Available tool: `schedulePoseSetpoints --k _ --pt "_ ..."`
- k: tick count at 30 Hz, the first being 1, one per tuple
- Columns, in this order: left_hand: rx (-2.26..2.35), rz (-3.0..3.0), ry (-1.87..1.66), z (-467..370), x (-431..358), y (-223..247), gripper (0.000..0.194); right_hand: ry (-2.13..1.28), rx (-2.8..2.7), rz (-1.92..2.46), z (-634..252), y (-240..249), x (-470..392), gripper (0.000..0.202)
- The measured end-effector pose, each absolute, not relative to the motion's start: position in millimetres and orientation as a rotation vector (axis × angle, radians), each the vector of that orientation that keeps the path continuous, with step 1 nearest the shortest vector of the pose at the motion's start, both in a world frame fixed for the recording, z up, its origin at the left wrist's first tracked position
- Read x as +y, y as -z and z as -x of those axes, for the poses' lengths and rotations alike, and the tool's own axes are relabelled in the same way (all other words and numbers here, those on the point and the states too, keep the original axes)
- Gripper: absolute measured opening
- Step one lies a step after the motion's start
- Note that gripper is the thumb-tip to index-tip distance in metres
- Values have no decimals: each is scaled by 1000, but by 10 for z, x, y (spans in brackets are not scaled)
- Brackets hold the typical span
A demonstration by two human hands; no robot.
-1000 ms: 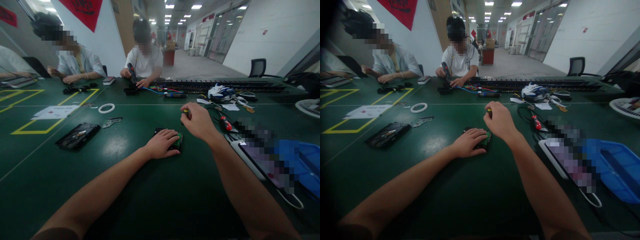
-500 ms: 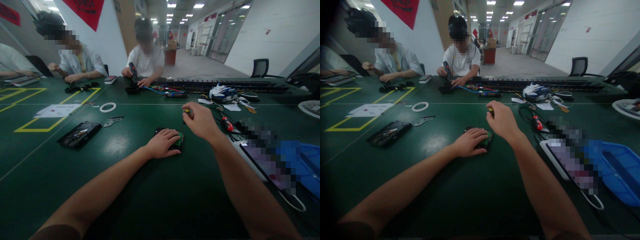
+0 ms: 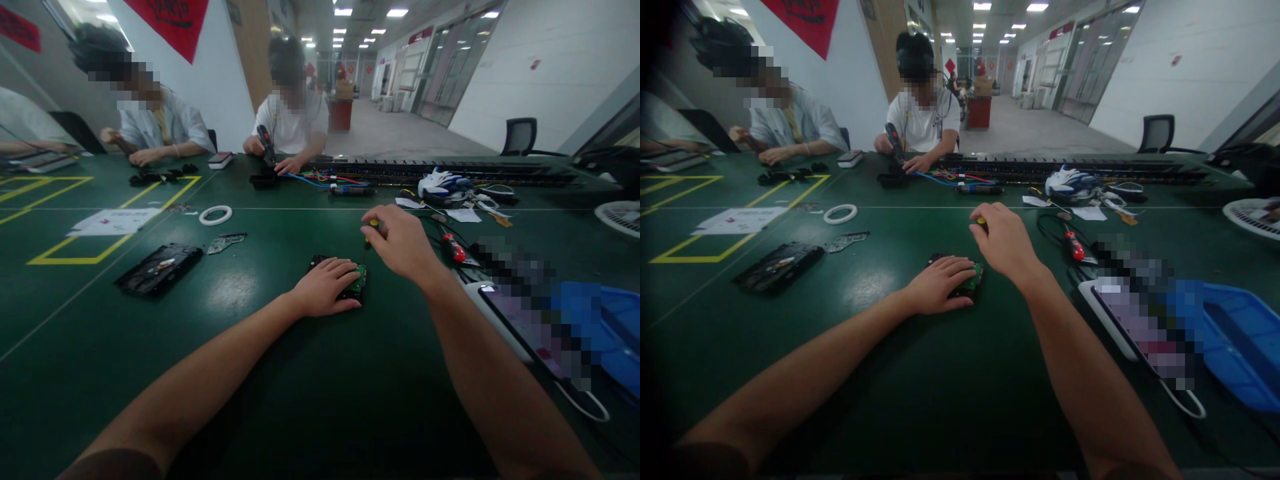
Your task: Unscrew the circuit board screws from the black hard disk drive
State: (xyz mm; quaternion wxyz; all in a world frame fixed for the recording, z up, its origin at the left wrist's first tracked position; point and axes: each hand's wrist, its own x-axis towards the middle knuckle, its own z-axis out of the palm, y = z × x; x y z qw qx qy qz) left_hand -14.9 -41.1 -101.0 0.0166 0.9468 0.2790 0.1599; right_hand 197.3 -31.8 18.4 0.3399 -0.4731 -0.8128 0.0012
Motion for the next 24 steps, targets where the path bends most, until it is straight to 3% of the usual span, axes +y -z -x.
schedulePoseSetpoints --k 24 --pt "858 -2924 -523 144 -413 1048 71 -67 -2065 1307 -1972 -173 -315 16"
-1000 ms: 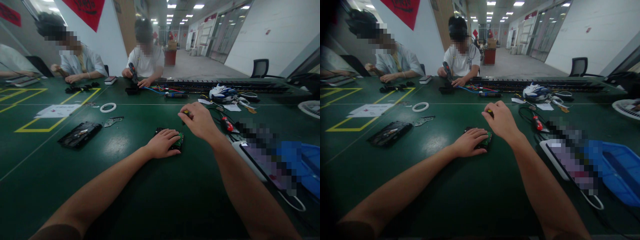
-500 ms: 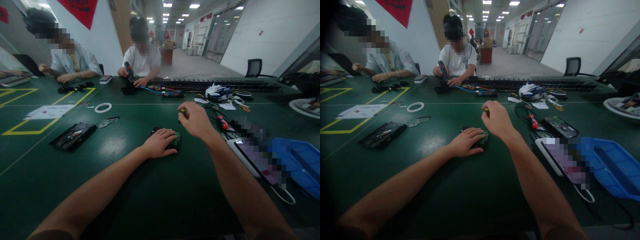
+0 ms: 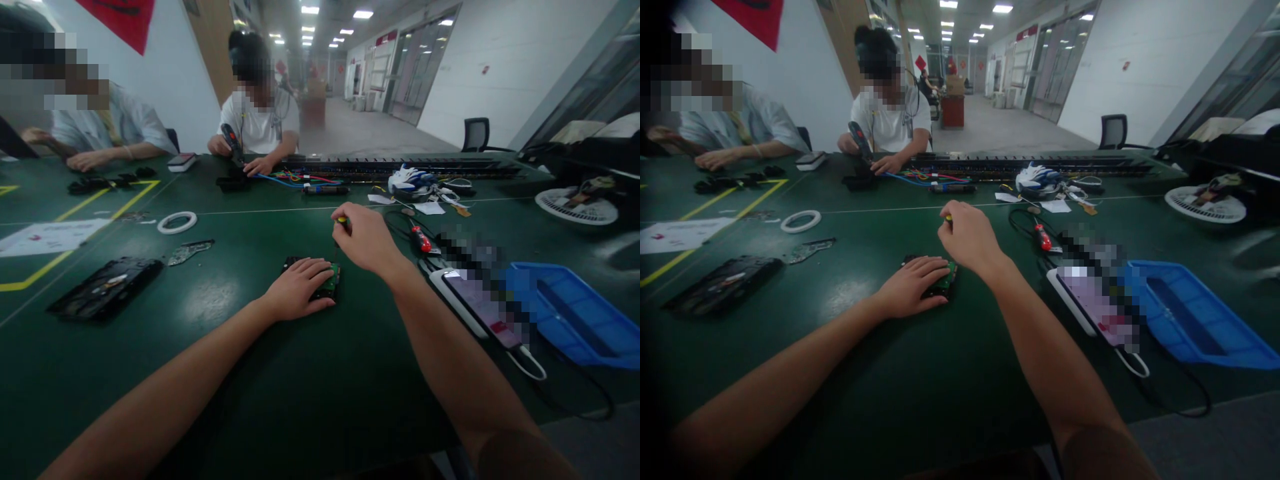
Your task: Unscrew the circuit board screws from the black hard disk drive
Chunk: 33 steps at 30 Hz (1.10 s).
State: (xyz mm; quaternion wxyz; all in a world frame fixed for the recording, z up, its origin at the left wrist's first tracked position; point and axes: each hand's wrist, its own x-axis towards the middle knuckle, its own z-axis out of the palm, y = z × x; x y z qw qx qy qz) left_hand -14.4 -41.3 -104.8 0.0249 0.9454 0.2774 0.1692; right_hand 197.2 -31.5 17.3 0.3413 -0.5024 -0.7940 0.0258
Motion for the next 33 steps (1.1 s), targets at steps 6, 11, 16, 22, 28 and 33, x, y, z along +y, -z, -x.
schedulePoseSetpoints --k 6,11,16,22,28,33 --pt "861 -2932 -522 137 -410 1061 69 -72 -2115 1311 -1959 -197 -358 10" --pt "881 -2941 -507 137 -409 1060 70 -57 -2106 1285 -1966 -181 -333 11" --pt "883 -2940 -506 139 -409 1054 71 -116 -2055 1286 -1967 -175 -319 12" --pt "880 -2940 -502 141 -405 1057 72 -129 -2060 1242 -1985 -193 -314 8" --pt "877 -2945 -503 135 -388 1072 75 -142 -2071 1235 -1985 -214 -297 9" --pt "876 -2928 -505 137 -383 1075 75 -196 -2023 1278 -1959 -216 -320 11"
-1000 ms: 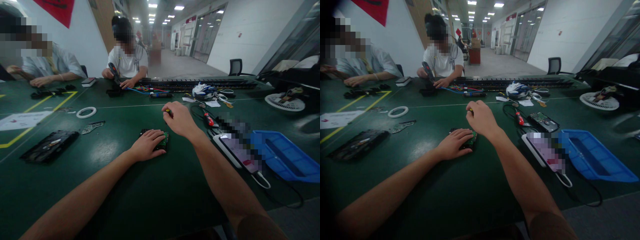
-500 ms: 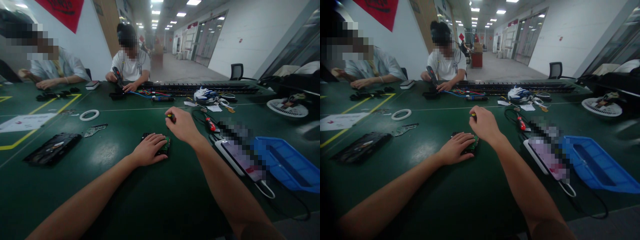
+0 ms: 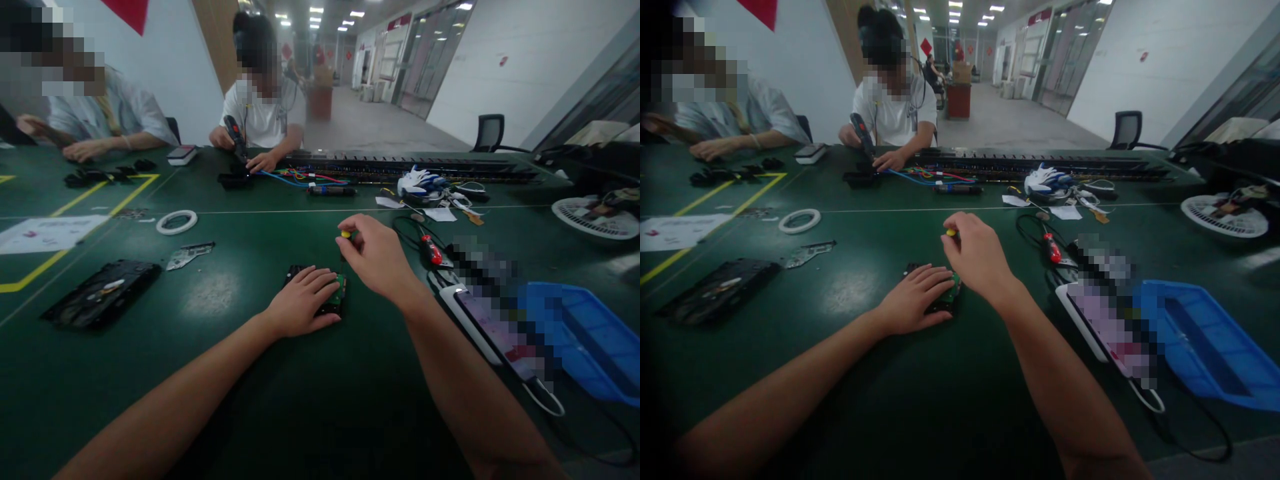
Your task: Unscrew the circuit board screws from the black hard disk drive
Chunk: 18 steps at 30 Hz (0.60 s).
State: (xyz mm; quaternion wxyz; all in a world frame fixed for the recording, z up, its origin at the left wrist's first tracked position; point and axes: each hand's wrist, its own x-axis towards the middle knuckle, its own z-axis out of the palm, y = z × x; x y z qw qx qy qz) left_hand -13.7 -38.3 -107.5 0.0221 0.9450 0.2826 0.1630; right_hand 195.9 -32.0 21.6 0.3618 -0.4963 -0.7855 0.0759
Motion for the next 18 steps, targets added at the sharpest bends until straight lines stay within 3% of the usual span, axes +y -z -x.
schedulePoseSetpoints --k 7,15,18 --pt "888 -2908 -501 128 -392 1051 76 -176 -2081 1251 -1929 -240 -357 19" --pt "884 -2912 -539 128 -395 1026 74 -126 -2094 1262 -1978 -254 -329 6" --pt "883 -2915 -534 133 -394 1029 73 -120 -2102 1273 -2007 -264 -315 15"
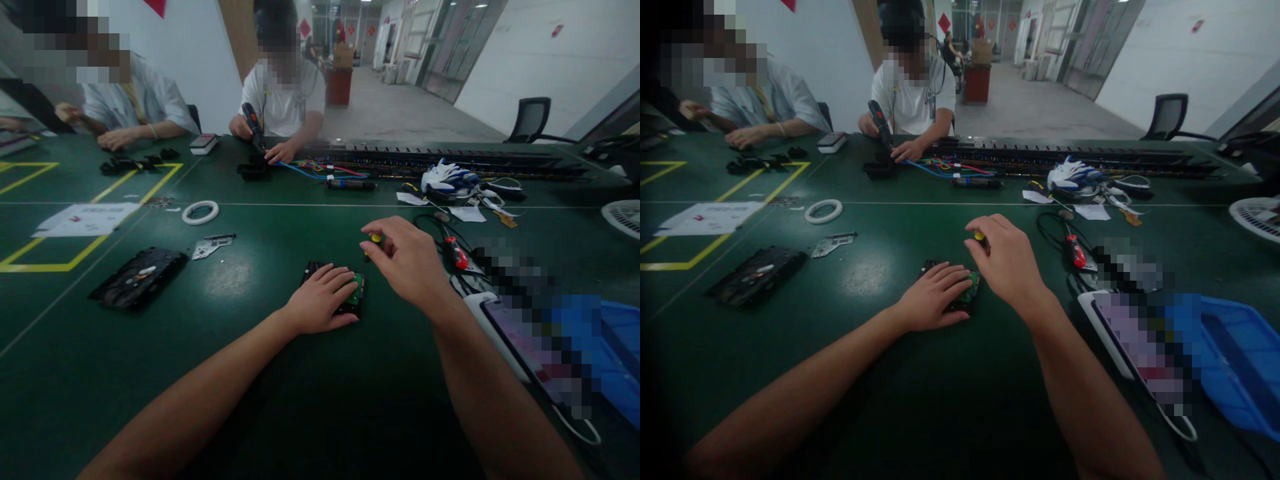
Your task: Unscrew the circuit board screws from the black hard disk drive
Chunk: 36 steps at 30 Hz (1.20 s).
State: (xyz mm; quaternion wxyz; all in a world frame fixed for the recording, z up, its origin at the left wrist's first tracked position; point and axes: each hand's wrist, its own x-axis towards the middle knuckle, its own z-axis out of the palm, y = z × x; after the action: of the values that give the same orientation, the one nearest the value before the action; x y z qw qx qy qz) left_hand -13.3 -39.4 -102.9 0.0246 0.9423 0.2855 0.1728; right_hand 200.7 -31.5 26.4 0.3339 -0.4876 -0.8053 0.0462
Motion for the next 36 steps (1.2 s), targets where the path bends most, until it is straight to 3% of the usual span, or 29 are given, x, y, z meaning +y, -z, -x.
schedulePoseSetpoints --k 4,36 --pt "884 -2914 -533 137 -390 1042 73 -111 -2087 1323 -2003 -251 -310 22" --pt "867 -2906 -520 151 -396 1024 72 -121 -2084 1310 -2089 -243 -226 14"
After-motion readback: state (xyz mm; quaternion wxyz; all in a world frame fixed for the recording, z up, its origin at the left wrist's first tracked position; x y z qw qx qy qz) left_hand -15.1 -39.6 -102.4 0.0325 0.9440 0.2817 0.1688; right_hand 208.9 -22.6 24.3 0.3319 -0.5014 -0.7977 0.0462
